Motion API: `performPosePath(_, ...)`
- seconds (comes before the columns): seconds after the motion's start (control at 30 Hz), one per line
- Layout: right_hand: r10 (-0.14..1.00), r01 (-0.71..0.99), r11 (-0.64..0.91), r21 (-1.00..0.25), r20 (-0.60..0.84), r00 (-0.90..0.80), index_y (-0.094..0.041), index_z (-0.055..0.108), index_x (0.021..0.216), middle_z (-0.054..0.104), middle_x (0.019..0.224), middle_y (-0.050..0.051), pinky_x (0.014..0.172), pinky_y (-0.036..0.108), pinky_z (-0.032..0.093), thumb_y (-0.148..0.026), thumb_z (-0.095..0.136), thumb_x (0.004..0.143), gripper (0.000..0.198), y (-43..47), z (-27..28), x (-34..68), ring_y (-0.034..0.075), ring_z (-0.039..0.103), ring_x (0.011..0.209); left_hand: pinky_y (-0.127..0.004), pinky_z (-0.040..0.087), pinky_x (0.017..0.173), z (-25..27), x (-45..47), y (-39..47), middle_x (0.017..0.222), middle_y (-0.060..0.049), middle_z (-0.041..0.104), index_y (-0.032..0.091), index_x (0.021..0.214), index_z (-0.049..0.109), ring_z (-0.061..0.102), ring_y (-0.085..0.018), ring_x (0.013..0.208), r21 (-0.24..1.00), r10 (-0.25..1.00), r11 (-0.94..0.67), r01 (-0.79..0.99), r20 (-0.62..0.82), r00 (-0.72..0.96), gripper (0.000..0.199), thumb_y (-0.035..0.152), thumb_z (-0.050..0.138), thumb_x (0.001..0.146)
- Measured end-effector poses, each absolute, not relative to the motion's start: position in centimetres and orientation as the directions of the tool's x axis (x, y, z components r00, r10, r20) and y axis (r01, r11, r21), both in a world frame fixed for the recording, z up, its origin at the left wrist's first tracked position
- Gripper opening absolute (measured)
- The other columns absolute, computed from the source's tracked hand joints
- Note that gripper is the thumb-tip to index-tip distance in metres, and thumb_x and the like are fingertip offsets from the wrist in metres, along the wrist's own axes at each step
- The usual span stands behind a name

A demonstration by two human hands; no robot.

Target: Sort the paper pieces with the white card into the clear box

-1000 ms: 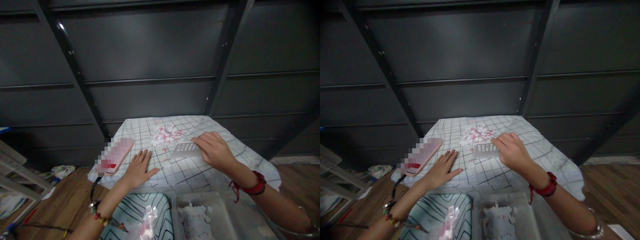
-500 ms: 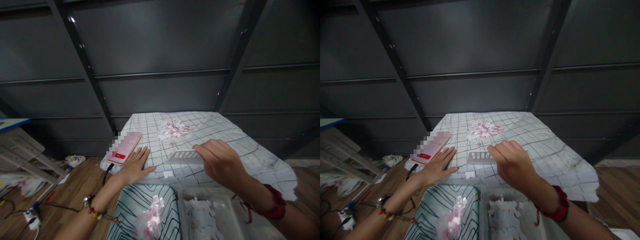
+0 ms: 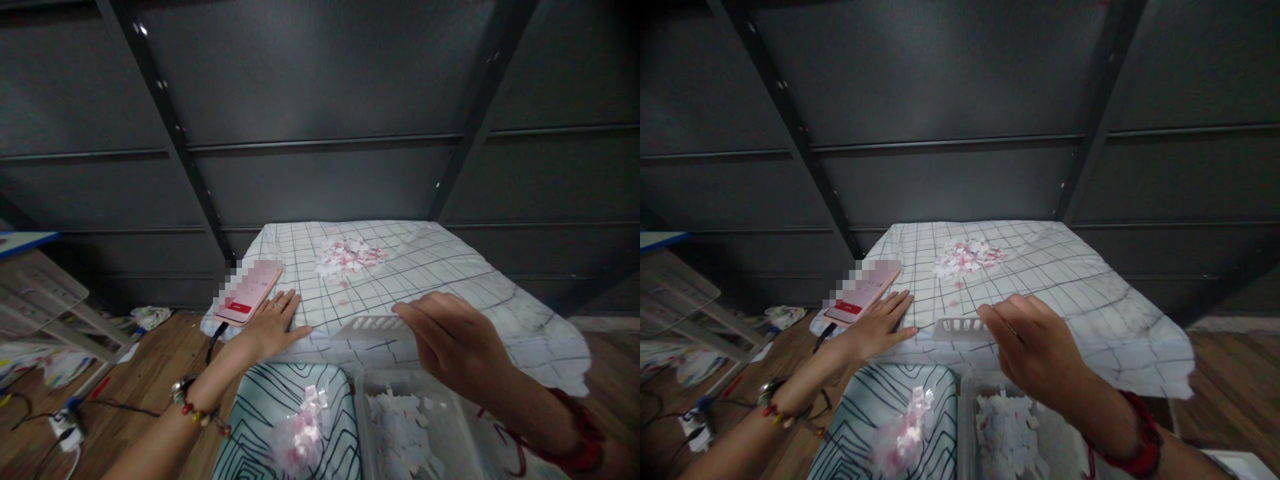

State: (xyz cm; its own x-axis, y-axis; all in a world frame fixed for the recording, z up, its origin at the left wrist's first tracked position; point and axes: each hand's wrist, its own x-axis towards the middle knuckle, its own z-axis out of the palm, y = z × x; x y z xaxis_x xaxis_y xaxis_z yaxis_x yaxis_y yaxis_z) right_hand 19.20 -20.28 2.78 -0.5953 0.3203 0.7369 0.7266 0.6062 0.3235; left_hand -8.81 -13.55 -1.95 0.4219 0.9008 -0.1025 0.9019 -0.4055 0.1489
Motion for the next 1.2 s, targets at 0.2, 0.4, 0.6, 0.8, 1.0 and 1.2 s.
performPosePath(0.2, 0.374, 0.747, 0.598, 0.29, 0.723, -0.58, -0.016, 0.05, 0.091, 0.051, 0.061, 0.001, 0.053, 0.029, 0.034, -0.004, 0.041, 0.078, 0.02, -19.7, 2.6, 20.3, 0.016, 0.04, 0.059, -0.048, 0.026, 0.103, -0.6, -6.7, -13.8, 0.14, -0.019, 0.037, 0.011, 0.134, 0.04, 0.035, -0.035, 0.127, 0.117, 0.933, -0.341, 0.933, -0.081, 0.351, 0.067, 0.058, 0.028, 0.088)
performPosePath(0.4, 0.387, 0.813, 0.473, 0.341, 0.748, -0.539, -0.015, 0.055, 0.09, 0.056, 0.065, 0.004, 0.057, 0.03, 0.036, -0.004, 0.042, 0.077, 0.022, -18.4, 3.1, 20.8, 0.017, 0.045, 0.063, -0.047, 0.022, 0.106, -1.2, -5.5, -12.6, 0.145, -0.018, 0.028, 0.01, 0.136, 0.033, 0.02, -0.034, 0.135, 0.166, 0.926, -0.376, 0.912, 0.022, 0.378, 0.059, 0.049, 0.028, 0.092)
performPosePath(0.6, 0.422, 0.859, 0.365, 0.359, 0.758, -0.497, -0.014, 0.062, 0.09, 0.059, 0.069, 0.006, 0.06, 0.031, 0.037, -0.003, 0.043, 0.073, 0.028, -13.4, 2.4, 21.5, 0.019, 0.049, 0.069, -0.042, 0.018, 0.109, -2.3, -4.4, -10.4, 0.149, -0.017, 0.018, 0.008, 0.141, 0.025, 0.013, -0.029, 0.138, 0.187, 0.884, -0.464, 0.866, 0.031, 0.467, 0.069, 0.053, 0.034, 0.089)
performPosePath(0.8, 0.431, 0.849, 0.411, 0.333, 0.749, -0.503, -0.013, 0.064, 0.087, 0.06, 0.07, 0.006, 0.061, 0.031, 0.038, -0.002, 0.042, 0.074, 0.027, -12.6, 1.6, 21.6, 0.018, 0.049, 0.069, -0.047, 0.015, 0.109, -3.0, -4.4, -10.4, 0.149, -0.018, 0.013, 0.007, 0.142, 0.023, 0.01, -0.032, 0.137, 0.157, 0.865, -0.491, 0.857, -0.03, 0.501, 0.086, 0.069, 0.032, 0.083)
performPosePath(1.0, 0.37, 0.821, 0.47, 0.323, 0.773, -0.516, -0.012, 0.062, 0.091, 0.061, 0.072, 0.006, 0.062, 0.03, 0.039, -0.003, 0.043, 0.077, 0.025, -12.9, 2.9, 21.5, 0.018, 0.05, 0.071, -0.047, 0.014, 0.109, -2.8, -4.3, -10.6, 0.149, -0.018, 0.011, 0.005, 0.143, 0.02, 0.008, -0.033, 0.137, 0.145, 0.866, -0.484, 0.863, -0.06, 0.496, 0.09, 0.07, 0.032, 0.082)
performPosePath(1.2, 0.298, 0.795, 0.475, 0.377, 0.782, -0.548, -0.014, 0.063, 0.091, 0.061, 0.07, 0.005, 0.061, 0.031, 0.037, -0.002, 0.04, 0.078, 0.029, -13.2, 2.1, 21.1, 0.017, 0.048, 0.069, -0.046, 0.017, 0.109, -2.8, -4.4, -10.8, 0.149, -0.017, 0.018, 0.007, 0.141, 0.025, 0.013, -0.031, 0.137, 0.153, 0.872, -0.484, 0.861, 0.004, 0.49, 0.081, 0.064, 0.034, 0.085)
